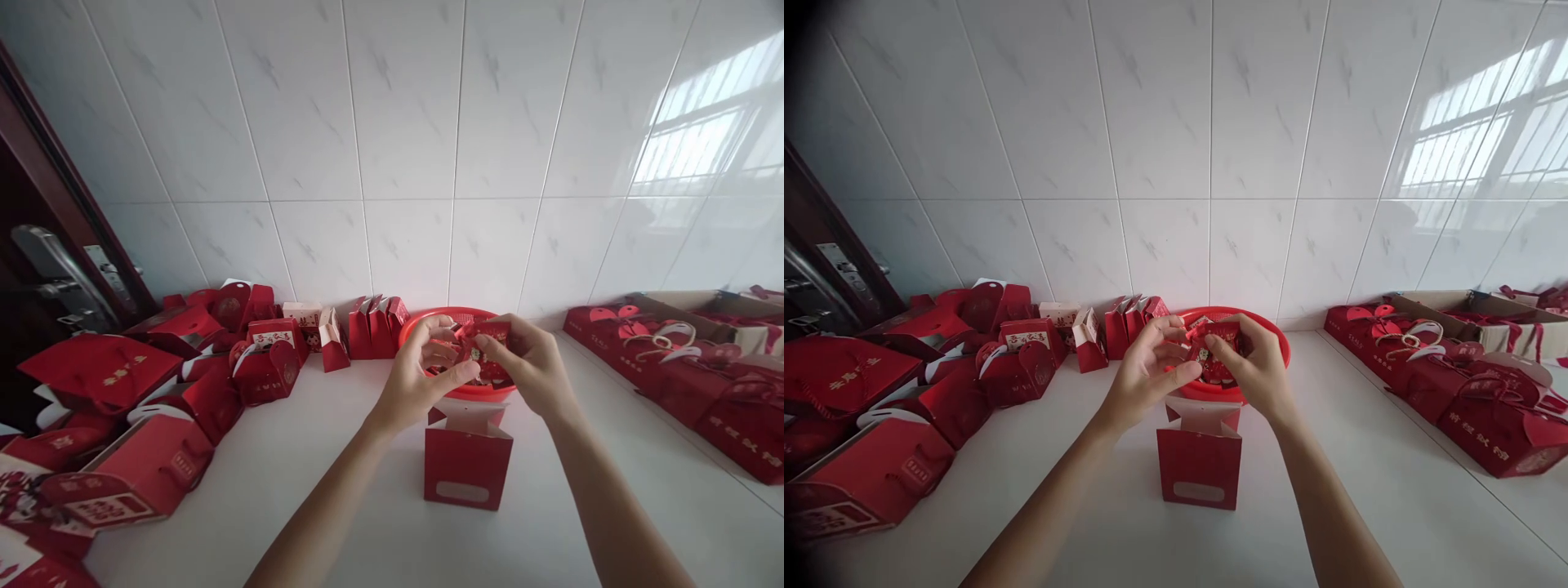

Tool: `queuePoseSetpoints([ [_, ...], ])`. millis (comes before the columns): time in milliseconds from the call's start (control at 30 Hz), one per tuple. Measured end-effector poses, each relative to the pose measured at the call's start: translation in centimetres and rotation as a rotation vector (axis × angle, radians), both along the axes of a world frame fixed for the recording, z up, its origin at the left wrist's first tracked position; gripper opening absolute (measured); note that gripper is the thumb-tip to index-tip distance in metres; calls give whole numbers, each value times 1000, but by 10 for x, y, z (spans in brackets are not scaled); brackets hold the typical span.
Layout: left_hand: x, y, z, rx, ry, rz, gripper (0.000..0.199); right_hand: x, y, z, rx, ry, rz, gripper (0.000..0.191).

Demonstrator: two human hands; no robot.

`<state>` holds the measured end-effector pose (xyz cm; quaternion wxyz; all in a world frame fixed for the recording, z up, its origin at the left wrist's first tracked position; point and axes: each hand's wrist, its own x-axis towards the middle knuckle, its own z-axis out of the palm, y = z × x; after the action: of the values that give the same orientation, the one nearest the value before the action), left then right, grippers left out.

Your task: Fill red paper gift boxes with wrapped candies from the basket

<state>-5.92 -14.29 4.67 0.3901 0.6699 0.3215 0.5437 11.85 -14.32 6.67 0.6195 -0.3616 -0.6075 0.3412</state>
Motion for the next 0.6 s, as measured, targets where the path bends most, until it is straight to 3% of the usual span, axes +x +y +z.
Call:
queuePoseSetpoints([
  [133, -17, -17, 0, 107, 278, -4, 13, 13, -7, 6, -10, -22, 2, 22],
  [267, -24, -25, -13, 70, 496, 0, 23, 21, -15, 9, -38, -96, 39, 22],
  [367, -21, -20, -24, 5, 487, 29, 24, 22, -16, 7, 29, -232, 35, 18],
  [500, -21, -7, -30, -129, 404, -31, 26, 14, -9, 2, 251, -492, -36, 3],
  [600, -23, -1, -31, -172, 354, -76, 30, 9, -4, -2, 357, -664, -47, 6],
])
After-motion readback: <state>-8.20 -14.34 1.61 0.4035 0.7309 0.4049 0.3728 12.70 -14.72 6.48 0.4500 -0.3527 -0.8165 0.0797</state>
